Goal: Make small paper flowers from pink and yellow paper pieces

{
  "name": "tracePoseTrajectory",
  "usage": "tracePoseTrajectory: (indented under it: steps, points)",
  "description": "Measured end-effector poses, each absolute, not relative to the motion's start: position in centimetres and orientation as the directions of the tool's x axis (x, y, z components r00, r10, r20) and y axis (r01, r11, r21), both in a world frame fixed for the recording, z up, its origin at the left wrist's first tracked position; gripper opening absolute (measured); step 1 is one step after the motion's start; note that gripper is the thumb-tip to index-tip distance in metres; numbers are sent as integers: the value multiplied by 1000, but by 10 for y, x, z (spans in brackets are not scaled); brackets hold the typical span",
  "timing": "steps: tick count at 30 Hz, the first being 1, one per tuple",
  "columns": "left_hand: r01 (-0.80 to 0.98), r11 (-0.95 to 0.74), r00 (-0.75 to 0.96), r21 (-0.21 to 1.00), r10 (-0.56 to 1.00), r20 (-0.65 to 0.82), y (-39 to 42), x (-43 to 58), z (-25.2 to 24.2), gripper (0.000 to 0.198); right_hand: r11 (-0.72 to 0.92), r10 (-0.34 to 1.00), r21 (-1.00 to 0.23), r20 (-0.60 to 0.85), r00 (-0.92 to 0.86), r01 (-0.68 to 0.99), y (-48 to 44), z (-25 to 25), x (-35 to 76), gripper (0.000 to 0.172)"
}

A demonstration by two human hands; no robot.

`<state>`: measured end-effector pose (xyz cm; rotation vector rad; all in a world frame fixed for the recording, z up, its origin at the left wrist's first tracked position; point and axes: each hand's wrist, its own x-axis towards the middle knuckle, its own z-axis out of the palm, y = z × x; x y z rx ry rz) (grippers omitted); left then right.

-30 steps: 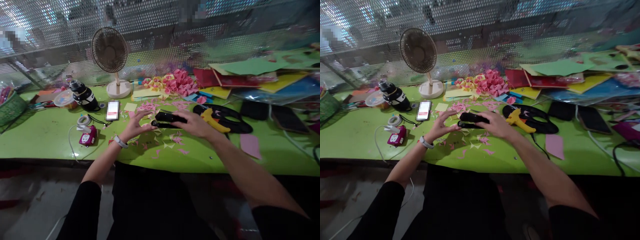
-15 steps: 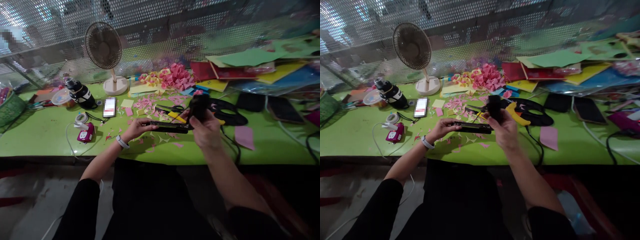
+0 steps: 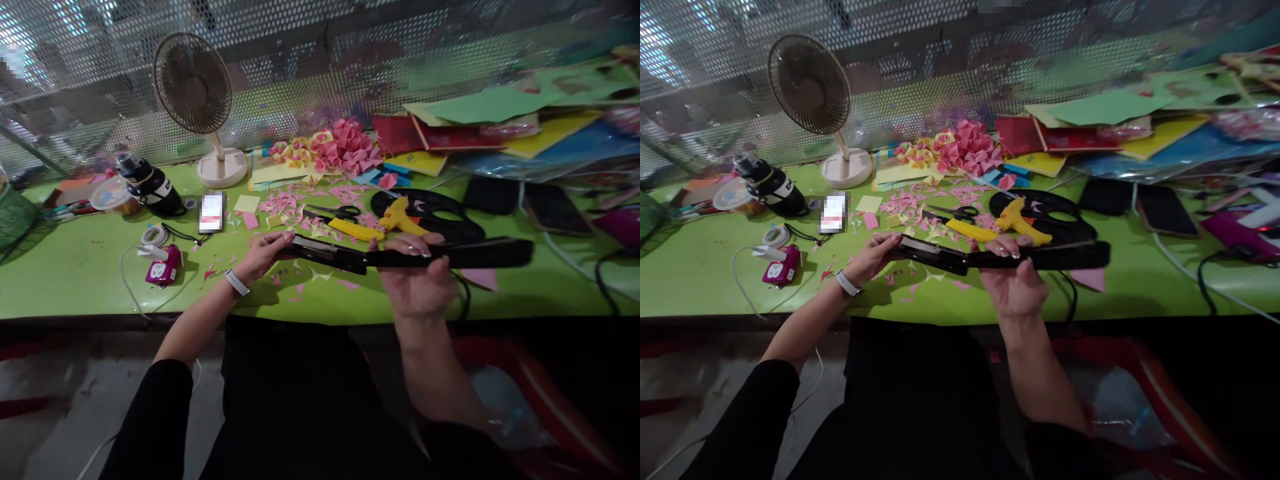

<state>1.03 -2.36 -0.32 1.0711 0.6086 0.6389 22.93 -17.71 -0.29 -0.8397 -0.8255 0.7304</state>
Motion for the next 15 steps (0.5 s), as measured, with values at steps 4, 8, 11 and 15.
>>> tracePoseTrajectory:
  steps: [4,8,11,15]
  points:
    - [-202,457,695,866,690,-202,-18,13,-3,30,725,611,-677,719,332,130,-193,2,226,22]
    - [-87,547,743,833,593,-311,-18,21,-7,31,815,388,-207,888,-246,541,-198,22,212,16]
    - [-1,516,790,857,525,-316,-26,34,-6,35,846,267,54,818,-509,531,-197,39,191,16]
    - [247,334,815,909,436,-382,-35,45,6,47,805,212,208,773,-597,555,-188,47,169,18]
